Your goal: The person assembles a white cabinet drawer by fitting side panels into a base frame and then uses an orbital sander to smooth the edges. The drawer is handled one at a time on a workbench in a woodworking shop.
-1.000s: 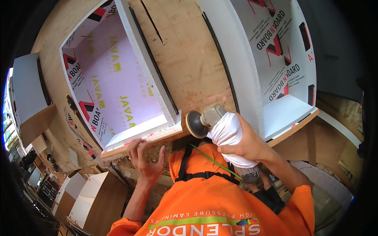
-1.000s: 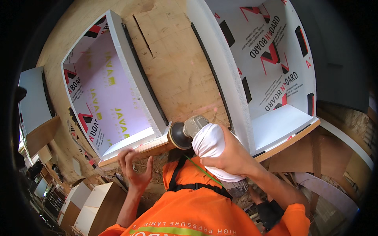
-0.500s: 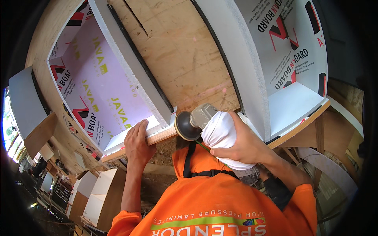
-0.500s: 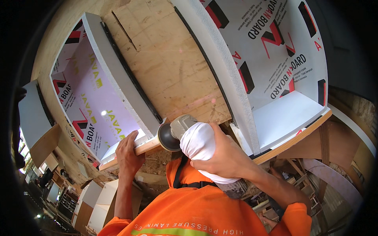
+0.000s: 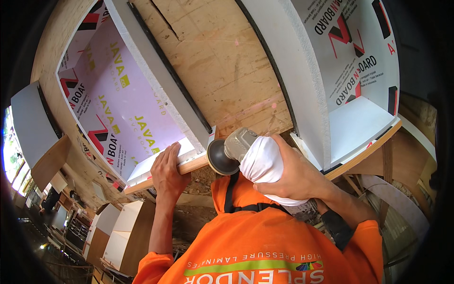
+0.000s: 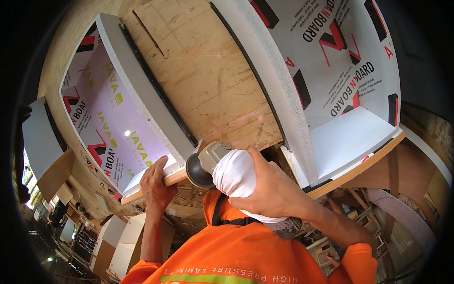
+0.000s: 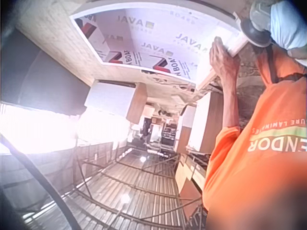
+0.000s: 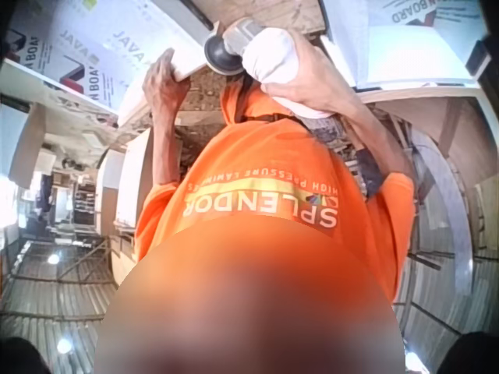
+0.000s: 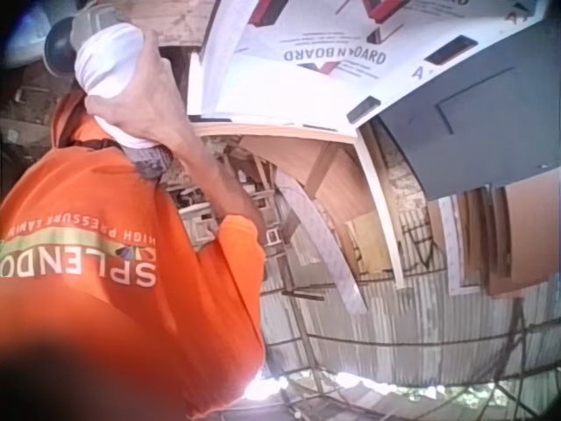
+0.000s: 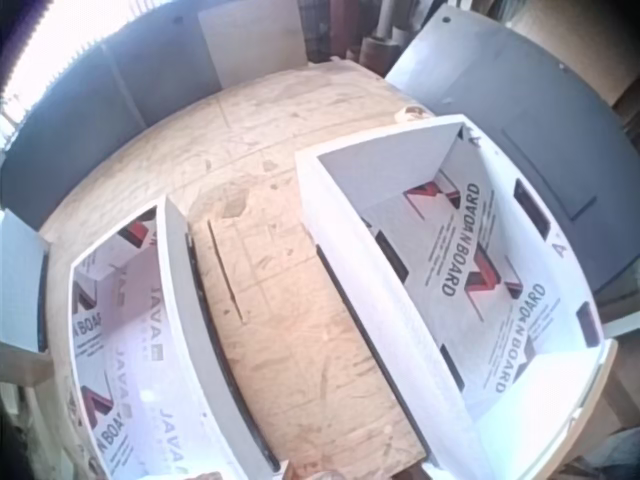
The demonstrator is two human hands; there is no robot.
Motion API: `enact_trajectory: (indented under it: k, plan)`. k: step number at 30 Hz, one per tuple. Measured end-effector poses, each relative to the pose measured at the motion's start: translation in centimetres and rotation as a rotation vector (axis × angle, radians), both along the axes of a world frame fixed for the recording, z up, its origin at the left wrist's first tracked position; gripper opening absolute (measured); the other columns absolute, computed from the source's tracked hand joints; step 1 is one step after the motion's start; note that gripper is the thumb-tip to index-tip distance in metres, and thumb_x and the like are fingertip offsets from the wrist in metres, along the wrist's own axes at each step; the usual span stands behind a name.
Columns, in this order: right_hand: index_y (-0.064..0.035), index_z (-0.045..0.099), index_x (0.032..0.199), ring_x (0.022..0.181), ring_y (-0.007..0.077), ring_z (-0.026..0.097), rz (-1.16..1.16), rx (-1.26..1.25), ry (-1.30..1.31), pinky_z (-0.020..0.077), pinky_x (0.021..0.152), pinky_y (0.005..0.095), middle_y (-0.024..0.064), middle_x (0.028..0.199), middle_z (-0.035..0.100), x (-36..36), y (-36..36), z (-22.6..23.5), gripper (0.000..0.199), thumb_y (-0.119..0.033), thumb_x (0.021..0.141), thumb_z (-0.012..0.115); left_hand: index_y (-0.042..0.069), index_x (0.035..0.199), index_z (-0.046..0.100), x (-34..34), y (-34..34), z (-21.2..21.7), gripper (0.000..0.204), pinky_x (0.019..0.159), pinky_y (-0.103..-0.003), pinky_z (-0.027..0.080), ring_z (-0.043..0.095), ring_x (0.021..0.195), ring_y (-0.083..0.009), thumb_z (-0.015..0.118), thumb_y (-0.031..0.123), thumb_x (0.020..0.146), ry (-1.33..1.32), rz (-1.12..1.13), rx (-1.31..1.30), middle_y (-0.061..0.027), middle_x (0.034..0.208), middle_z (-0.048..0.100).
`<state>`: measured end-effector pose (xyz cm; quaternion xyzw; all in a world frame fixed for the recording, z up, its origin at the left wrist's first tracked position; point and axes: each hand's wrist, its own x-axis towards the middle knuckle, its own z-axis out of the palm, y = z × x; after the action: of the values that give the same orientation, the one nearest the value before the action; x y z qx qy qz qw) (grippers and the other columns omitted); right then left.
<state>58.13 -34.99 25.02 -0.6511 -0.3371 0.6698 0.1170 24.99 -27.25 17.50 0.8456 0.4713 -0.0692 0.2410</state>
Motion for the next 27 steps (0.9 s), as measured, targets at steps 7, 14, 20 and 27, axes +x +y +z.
enact_trajectory:
  k: [7, 14, 20, 27]
  plan:
    - [0.0089, 0.033, 0.152, 0.131, 0.0452, 0.058, -0.169, -0.098, -0.015, 0.0468, 0.11, 0.0459, 0.0355, 0.137, 0.058, 1.4, -2.0, 0.3, 0.102, -0.034, 0.077, 0.087, 0.001, 0.124, 0.067, 0.1, 0.0, -0.2, 0.062, 0.101, -0.046, 0.056, 0.071, 0.115, -0.0366, 0.08, 0.001, 0.063, -0.012, -0.003, 0.013, -0.0177, 0.124, 0.074]
    - [0.0057, 0.038, 0.145, 0.12, 0.0476, 0.065, -0.092, -0.069, 0.107, 0.0508, 0.103, 0.0478, 0.0337, 0.125, 0.065, 1.3, -1.6, -0.4, 0.091, -0.032, 0.078, 0.087, 0.002, 0.123, 0.069, 0.3, 0.0, -0.2, 0.064, 0.099, -0.044, 0.057, 0.072, 0.113, -0.0374, 0.081, -0.003, 0.06, -0.028, 0.009, 0.024, -0.0166, 0.125, 0.075]
    - [0.0005, 0.045, 0.133, 0.111, 0.0293, 0.064, -0.092, -0.154, 0.118, 0.0491, 0.099, 0.0413, 0.019, 0.118, 0.064, 0.7, -1.2, -0.3, 0.078, -0.025, 0.075, 0.091, 0.003, 0.122, 0.069, 0.1, -0.1, -0.5, 0.062, 0.098, -0.044, 0.058, 0.073, 0.111, -0.0368, 0.081, -0.003, 0.061, -0.029, 0.01, 0.03, -0.0161, 0.124, 0.075]
    - [0.0025, 0.035, 0.138, 0.105, 0.0525, 0.067, -0.046, -0.099, 0.094, 0.053, 0.091, 0.0544, 0.0353, 0.112, 0.066, 0.0, -1.2, 0.2, 0.082, -0.028, 0.079, 0.083, 0.0, 0.123, 0.068, 0.0, -0.2, -0.4, 0.063, 0.102, -0.045, 0.057, 0.072, 0.116, -0.0359, 0.081, 0.001, 0.061, -0.013, 0.0, 0.018, -0.0171, 0.124, 0.075]
